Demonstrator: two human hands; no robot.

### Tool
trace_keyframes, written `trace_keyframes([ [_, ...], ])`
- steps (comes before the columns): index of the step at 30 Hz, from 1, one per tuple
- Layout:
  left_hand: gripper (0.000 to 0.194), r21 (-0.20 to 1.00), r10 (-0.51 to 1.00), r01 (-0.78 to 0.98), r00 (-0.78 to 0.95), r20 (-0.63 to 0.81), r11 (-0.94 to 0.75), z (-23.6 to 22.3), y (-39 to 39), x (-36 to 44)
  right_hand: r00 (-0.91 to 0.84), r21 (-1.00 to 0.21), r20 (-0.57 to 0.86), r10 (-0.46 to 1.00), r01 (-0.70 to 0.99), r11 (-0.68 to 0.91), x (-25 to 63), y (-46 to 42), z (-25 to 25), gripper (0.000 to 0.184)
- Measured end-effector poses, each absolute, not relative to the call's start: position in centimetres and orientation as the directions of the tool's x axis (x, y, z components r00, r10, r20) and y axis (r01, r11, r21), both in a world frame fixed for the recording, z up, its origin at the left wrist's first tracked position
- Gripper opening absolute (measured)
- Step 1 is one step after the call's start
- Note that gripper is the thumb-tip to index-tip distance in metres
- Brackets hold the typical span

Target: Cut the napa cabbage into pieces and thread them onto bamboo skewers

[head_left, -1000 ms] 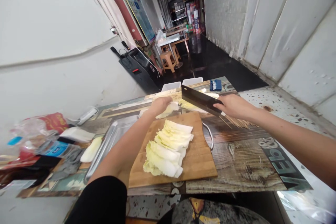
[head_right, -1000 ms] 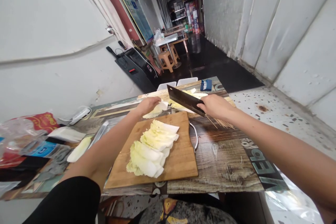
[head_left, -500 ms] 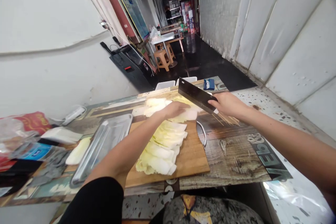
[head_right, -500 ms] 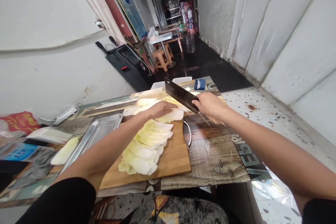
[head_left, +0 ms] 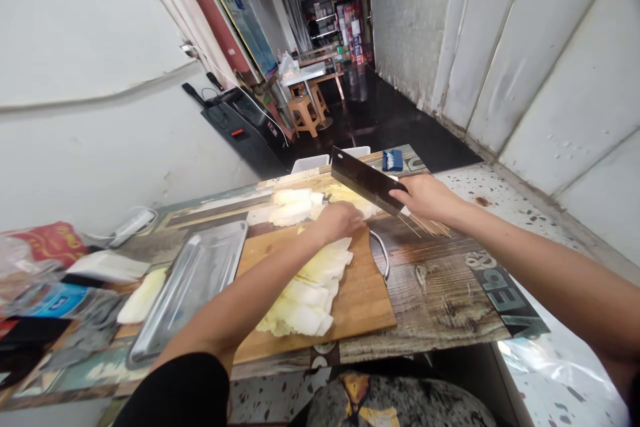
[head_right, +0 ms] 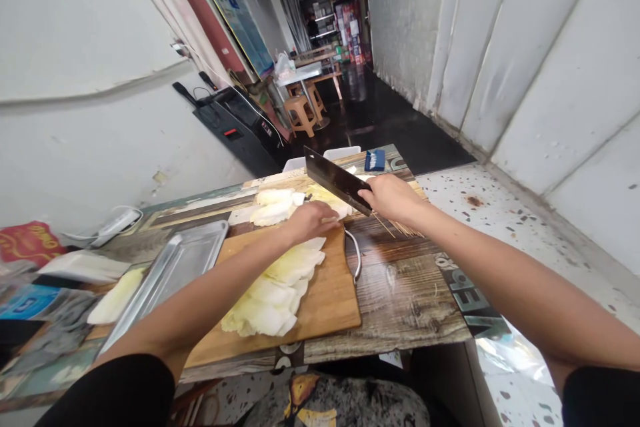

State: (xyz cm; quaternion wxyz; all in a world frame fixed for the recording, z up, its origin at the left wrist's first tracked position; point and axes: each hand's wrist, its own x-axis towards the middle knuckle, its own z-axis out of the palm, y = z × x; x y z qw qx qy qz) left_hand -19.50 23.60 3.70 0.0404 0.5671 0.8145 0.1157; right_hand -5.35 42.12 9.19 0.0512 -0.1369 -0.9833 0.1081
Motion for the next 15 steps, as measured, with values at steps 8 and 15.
trace_keyframes([
  [8,0.026,0.395,0.735,0.734,-0.652,0.186,0.552,5.4,24.3,-20.1,-0.944,-0.227,0.101,0.315,0.286,0.931,-4.5,42.8,9.5,0.036],
  [15,0.028,0.229,0.672,0.88,-0.467,0.575,0.417,7.1,21.1,-21.7,-0.923,-0.233,0.151,0.355,0.316,0.92,-4.0,42.5,10.3,0.036],
])
